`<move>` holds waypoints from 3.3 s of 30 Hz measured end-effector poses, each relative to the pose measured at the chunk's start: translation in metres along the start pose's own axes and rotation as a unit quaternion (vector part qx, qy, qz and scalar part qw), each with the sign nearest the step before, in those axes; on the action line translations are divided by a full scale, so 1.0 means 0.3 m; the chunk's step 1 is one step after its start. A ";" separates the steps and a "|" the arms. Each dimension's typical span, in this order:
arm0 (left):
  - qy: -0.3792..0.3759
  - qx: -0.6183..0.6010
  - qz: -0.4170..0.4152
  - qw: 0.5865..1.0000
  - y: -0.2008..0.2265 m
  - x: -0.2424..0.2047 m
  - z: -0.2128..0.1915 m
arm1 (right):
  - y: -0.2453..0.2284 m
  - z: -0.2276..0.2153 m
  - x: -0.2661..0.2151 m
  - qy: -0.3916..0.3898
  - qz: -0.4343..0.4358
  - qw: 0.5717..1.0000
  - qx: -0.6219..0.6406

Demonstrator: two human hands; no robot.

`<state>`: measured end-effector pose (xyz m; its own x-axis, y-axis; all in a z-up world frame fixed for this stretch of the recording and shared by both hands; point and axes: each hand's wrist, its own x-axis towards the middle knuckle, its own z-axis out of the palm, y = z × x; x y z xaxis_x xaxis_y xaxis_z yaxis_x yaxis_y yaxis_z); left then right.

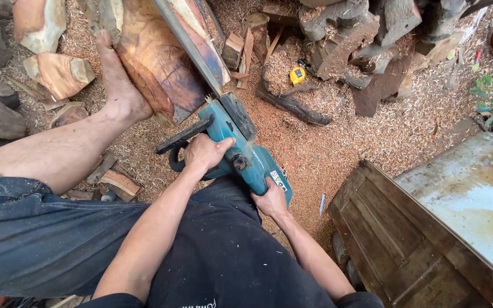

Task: The person positions a large wood log on the ground and uses an electric chainsaw to cut it.

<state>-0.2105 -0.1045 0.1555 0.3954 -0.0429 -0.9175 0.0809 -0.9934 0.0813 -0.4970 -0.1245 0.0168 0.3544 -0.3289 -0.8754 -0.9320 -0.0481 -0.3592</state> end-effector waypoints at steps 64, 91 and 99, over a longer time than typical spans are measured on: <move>-0.077 0.093 -0.040 0.992 0.108 -0.018 -0.048 | -0.066 0.051 -0.063 -0.027 0.020 0.993 0.110; -0.098 0.078 -0.062 0.990 0.051 0.085 0.061 | 0.064 0.189 0.044 -0.036 0.003 0.992 0.121; -0.130 0.081 -0.063 0.986 0.064 0.085 0.046 | 0.081 0.189 0.072 -0.036 -0.001 0.994 0.105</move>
<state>-0.2115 -0.1260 0.1281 0.1425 0.0773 -0.9868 -0.0418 -0.9956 -0.0841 -0.5076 -0.0793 -0.0292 0.3683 -0.2606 -0.8924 -0.8971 0.1524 -0.4147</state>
